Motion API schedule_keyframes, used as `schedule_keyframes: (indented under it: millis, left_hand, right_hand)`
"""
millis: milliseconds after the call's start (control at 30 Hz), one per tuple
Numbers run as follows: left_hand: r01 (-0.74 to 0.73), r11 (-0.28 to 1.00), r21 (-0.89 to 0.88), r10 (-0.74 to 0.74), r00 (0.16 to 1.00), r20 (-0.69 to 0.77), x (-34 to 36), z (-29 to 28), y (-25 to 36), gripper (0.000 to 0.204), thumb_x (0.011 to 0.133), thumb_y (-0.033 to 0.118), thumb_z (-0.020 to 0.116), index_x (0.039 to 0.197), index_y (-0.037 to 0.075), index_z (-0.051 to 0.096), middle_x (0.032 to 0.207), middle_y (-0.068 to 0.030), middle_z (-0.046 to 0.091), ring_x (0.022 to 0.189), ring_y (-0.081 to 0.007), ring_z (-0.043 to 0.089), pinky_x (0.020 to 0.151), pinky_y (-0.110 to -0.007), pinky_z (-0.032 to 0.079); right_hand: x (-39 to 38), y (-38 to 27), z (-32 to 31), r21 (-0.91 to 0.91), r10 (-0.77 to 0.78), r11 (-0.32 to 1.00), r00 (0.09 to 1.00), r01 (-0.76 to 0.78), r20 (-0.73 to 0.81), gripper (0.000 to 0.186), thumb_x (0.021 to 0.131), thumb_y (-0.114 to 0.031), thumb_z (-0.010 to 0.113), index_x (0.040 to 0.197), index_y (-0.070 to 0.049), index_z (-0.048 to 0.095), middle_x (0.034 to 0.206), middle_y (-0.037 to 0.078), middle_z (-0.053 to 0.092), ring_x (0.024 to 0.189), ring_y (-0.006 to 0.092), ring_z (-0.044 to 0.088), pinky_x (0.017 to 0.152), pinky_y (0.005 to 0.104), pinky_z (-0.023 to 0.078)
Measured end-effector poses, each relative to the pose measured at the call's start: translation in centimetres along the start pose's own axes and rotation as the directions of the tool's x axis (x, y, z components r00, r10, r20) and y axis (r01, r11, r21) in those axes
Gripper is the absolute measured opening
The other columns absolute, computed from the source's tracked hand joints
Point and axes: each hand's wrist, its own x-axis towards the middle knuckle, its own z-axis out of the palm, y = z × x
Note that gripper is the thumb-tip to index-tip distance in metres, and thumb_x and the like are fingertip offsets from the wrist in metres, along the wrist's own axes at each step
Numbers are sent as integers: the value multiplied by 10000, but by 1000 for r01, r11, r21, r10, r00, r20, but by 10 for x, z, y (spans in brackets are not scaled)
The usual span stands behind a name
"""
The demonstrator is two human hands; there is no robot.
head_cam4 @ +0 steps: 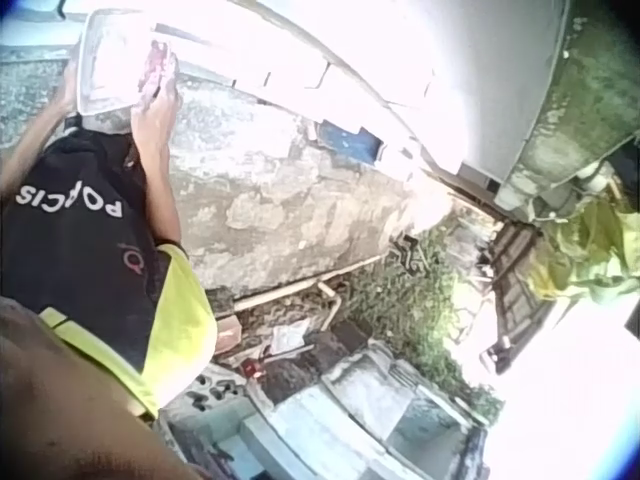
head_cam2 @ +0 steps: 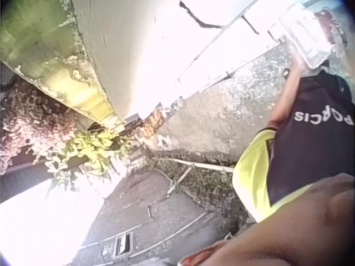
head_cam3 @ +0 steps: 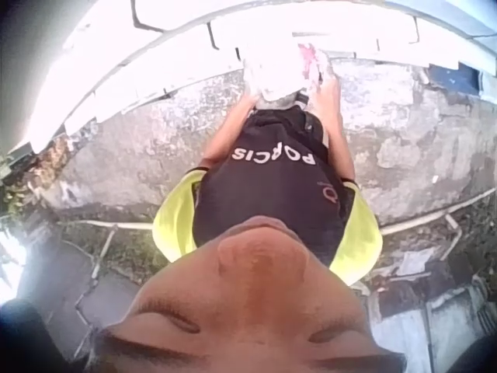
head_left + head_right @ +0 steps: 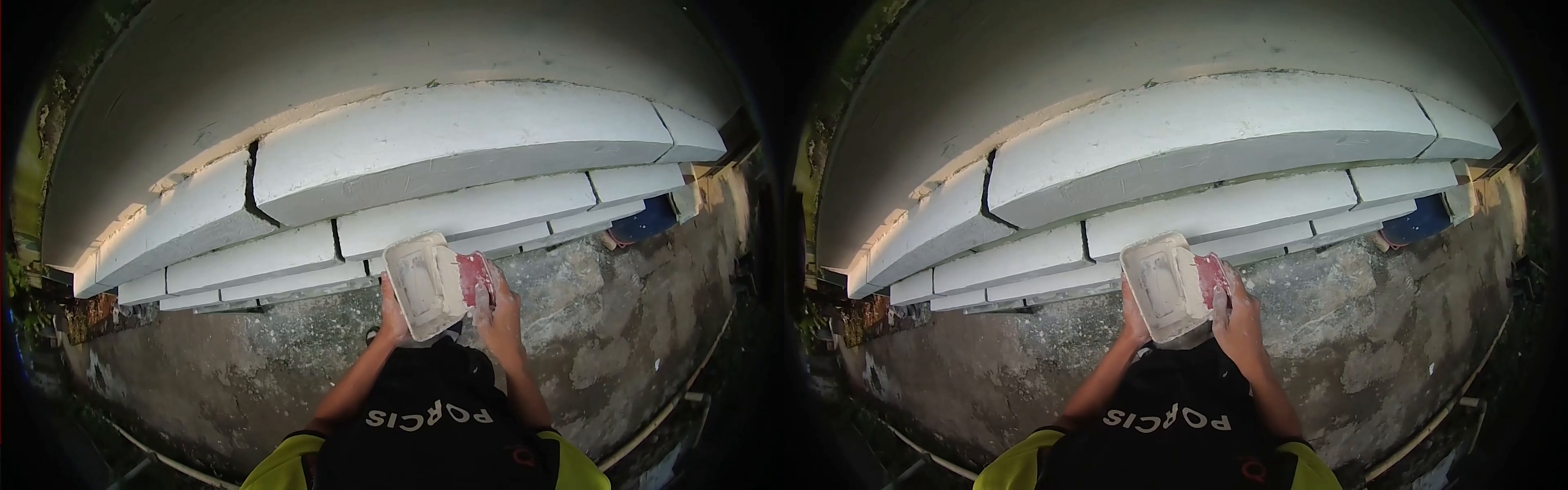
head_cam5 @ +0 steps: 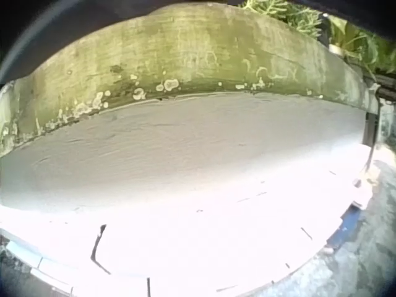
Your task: Applying putty or filler to cracks in a tiered white concrete wall using a spatula.
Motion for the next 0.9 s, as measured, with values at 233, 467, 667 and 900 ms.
schedule_keyframes:
  millis: [233,467,667,900]
  left_hand:
    - [-109,993,40,111,992,-62,5,-18,-20,780,950,648,213,1443,49,286,1398,-131,423,1257,-265,451,1063,-409,373]
    - [-155,983,100,164,983,-85,-3,-17,-18,740,971,608,220,1437,38,296,1382,-122,434,1263,-232,430,1085,-376,334]
    - [-176,981,76,181,982,-59,0,-36,-19,770,938,666,214,1432,86,320,1366,-125,453,1222,-282,483,1032,-447,409]
    - [-127,991,-50,125,991,-38,-17,-26,1,750,933,667,240,1392,91,384,1298,-120,511,1166,-273,525,1004,-430,438]
  right_hand:
    - [0,14,12,-205,-107,972,993,115,48,356,918,-33,472,1256,78,479,1061,313,611,962,457,619,819,442,516]
    - [-15,7,14,-312,-279,921,954,234,-108,349,905,-27,496,1234,87,499,1061,308,617,948,434,637,802,431,529]
    - [-27,10,32,-245,-283,932,959,268,-30,333,892,-21,514,1196,117,514,1007,321,627,886,423,659,740,421,547]
    - [-36,-1,51,-242,-223,948,974,208,-39,318,891,-26,520,1180,107,530,1010,314,627,902,429,652,773,423,536]
